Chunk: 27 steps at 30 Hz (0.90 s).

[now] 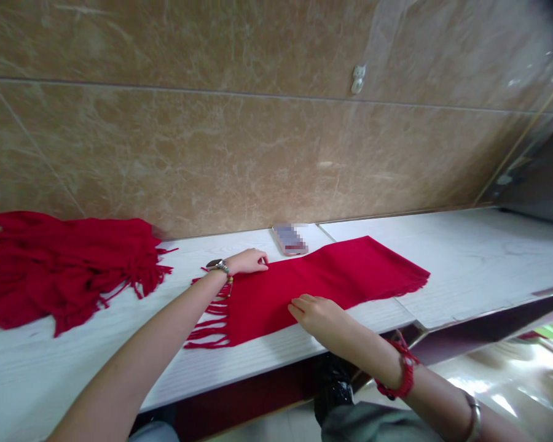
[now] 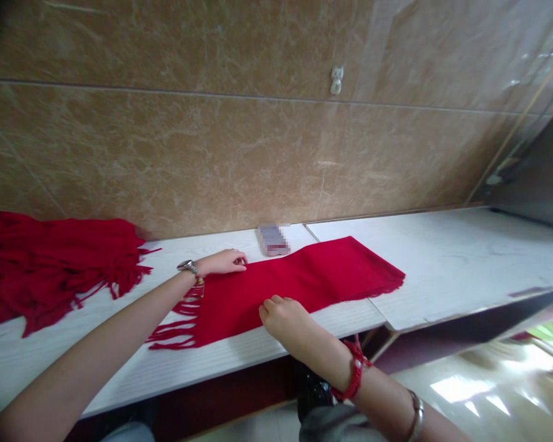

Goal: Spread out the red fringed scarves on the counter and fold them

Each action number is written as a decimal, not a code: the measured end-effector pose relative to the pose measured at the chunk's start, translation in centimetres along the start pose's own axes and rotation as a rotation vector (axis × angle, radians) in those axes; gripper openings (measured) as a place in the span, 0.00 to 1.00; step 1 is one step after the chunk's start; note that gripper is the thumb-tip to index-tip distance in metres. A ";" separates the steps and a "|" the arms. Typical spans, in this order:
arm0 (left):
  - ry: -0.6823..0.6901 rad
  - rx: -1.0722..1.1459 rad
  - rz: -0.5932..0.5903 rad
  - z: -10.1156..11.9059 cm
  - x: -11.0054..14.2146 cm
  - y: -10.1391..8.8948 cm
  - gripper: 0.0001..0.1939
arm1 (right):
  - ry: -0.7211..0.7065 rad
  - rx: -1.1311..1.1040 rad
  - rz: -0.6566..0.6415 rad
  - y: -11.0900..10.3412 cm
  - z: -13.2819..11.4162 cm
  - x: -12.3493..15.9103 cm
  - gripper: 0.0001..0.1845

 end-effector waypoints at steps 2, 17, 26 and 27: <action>-0.002 0.012 0.002 1.0 -1.5 0.5 0.13 | 0.023 0.011 0.019 0.2 0.4 0.6 0.09; 0.012 0.219 -0.108 1.3 -5.5 1.4 0.14 | 0.002 0.067 0.174 0.5 2.1 1.5 0.06; -0.045 0.311 -0.112 -0.2 -5.3 1.3 0.11 | -0.044 0.140 0.276 0.3 1.2 1.7 0.07; -0.055 0.323 -0.108 -0.3 -5.3 1.2 0.11 | -0.048 0.141 0.282 0.3 1.1 1.7 0.07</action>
Point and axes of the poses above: each hand's wrist, its own x-axis away from the middle knuckle, its own y-axis out of the palm, z = x × y, the point moved 5 cm from there along -x, towards the middle knuckle, and after that the axes turned 6 degrees about x, right-handed, at the moved point
